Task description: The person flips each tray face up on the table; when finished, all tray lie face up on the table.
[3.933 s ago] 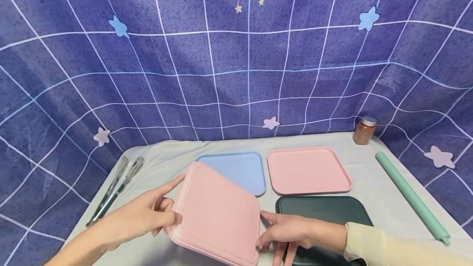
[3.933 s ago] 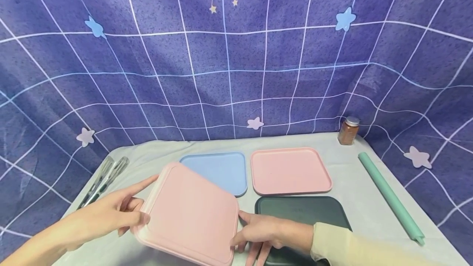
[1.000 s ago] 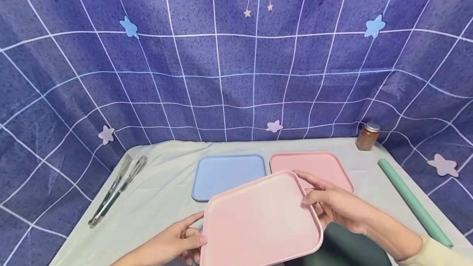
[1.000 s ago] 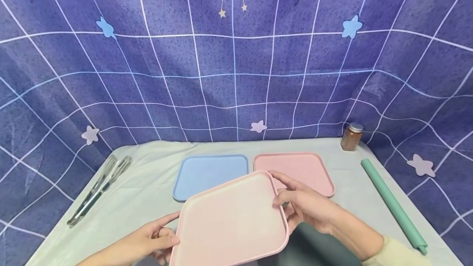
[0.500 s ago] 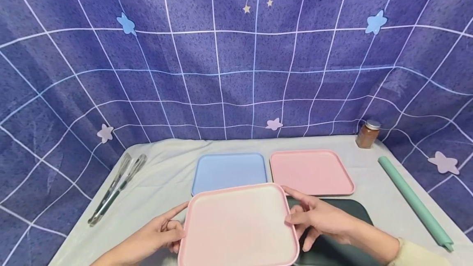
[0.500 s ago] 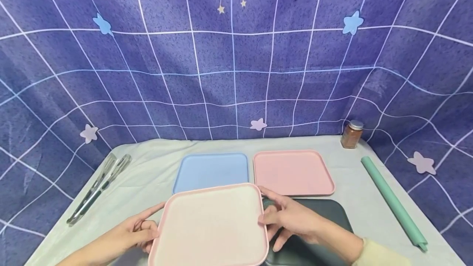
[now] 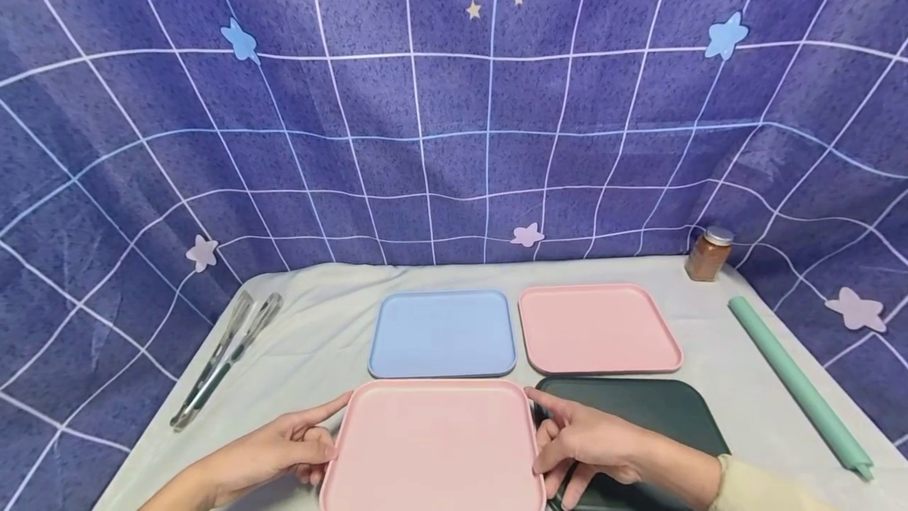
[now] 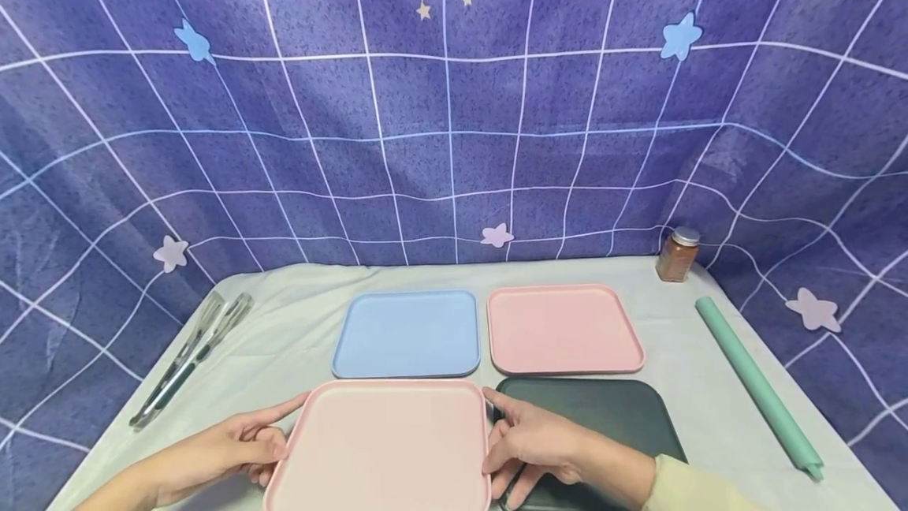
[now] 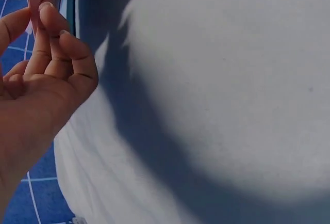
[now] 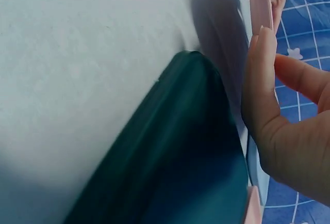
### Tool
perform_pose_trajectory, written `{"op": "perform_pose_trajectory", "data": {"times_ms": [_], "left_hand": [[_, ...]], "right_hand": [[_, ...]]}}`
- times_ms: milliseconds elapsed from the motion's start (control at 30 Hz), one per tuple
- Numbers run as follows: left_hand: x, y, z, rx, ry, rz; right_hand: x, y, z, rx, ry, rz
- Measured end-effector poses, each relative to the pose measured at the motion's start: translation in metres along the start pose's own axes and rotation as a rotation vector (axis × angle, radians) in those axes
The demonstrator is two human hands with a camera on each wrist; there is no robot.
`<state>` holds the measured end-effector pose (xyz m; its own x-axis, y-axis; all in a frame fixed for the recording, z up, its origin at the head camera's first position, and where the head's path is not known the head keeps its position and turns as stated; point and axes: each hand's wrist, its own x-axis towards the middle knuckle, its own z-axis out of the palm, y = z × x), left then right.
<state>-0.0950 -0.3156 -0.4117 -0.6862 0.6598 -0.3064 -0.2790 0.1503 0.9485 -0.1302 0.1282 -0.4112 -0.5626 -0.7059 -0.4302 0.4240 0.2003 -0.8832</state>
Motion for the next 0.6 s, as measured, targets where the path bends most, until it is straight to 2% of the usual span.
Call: {"op": "perform_pose_trajectory", "data": {"times_ms": [233,433,600], "left_hand": [[0.005,-0.007,-0.004,0.018,-0.001,-0.065],[0.009,-0.011,-0.008,0.051,0.01,-0.08],[0.011,-0.012,-0.007,0.084,0.014,-0.076]], "right_hand": [[0.006,0.005,-0.001,-0.01,0.031,0.03],[0.012,0.001,0.0,-0.104,0.107,0.047],[0.014,-0.002,0.0,-0.167,0.112,0.049]]}}
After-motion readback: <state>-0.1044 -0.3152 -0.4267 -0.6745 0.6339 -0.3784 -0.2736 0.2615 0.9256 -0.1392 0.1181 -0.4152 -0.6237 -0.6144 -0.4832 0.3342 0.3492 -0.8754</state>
